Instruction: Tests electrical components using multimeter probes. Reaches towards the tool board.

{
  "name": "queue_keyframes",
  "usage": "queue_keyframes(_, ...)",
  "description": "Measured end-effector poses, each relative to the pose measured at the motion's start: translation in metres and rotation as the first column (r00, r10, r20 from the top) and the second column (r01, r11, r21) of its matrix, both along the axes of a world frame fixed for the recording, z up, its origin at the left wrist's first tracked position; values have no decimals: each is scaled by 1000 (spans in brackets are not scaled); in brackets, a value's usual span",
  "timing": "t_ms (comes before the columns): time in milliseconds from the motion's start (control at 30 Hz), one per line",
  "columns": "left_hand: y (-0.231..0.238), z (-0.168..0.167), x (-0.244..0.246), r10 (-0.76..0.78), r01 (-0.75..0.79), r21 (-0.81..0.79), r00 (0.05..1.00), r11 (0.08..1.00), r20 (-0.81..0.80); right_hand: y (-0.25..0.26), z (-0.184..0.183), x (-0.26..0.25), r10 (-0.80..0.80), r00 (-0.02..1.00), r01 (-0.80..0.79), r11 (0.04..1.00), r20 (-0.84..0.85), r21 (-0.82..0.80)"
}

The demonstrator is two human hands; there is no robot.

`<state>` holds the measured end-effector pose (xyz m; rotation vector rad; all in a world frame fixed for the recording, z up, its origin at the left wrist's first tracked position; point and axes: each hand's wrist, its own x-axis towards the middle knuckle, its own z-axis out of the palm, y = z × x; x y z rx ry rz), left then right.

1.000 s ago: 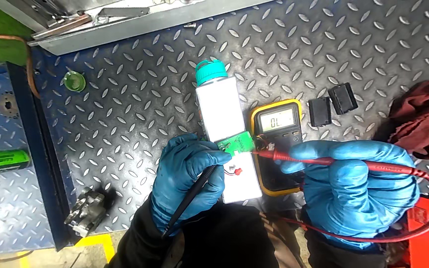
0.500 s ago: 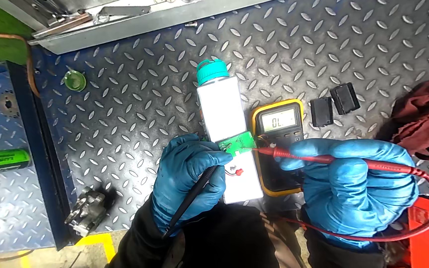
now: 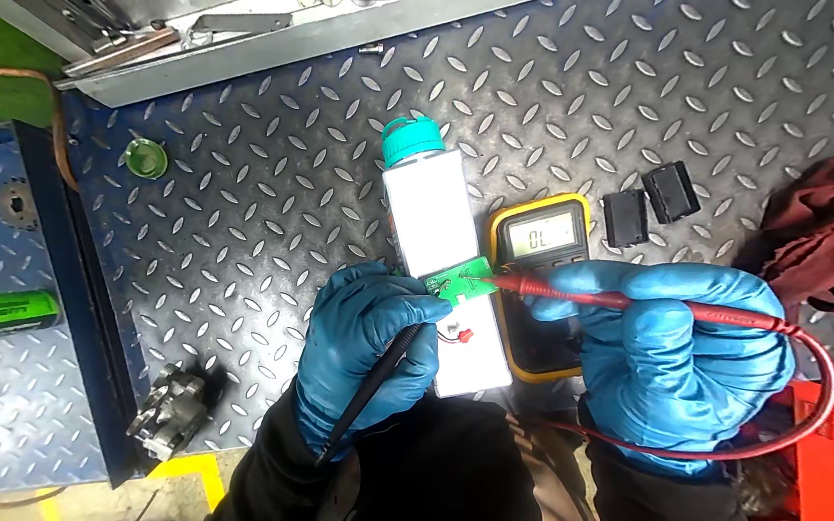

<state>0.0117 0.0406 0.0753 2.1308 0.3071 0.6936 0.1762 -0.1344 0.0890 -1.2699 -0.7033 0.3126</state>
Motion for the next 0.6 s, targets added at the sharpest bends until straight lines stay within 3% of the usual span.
queue_keyframes(600, 0, 1, 0, 0, 0, -4, 1000, 1000, -8, -3, 0, 0, 4, 1000, -4, 1000, -7, -13)
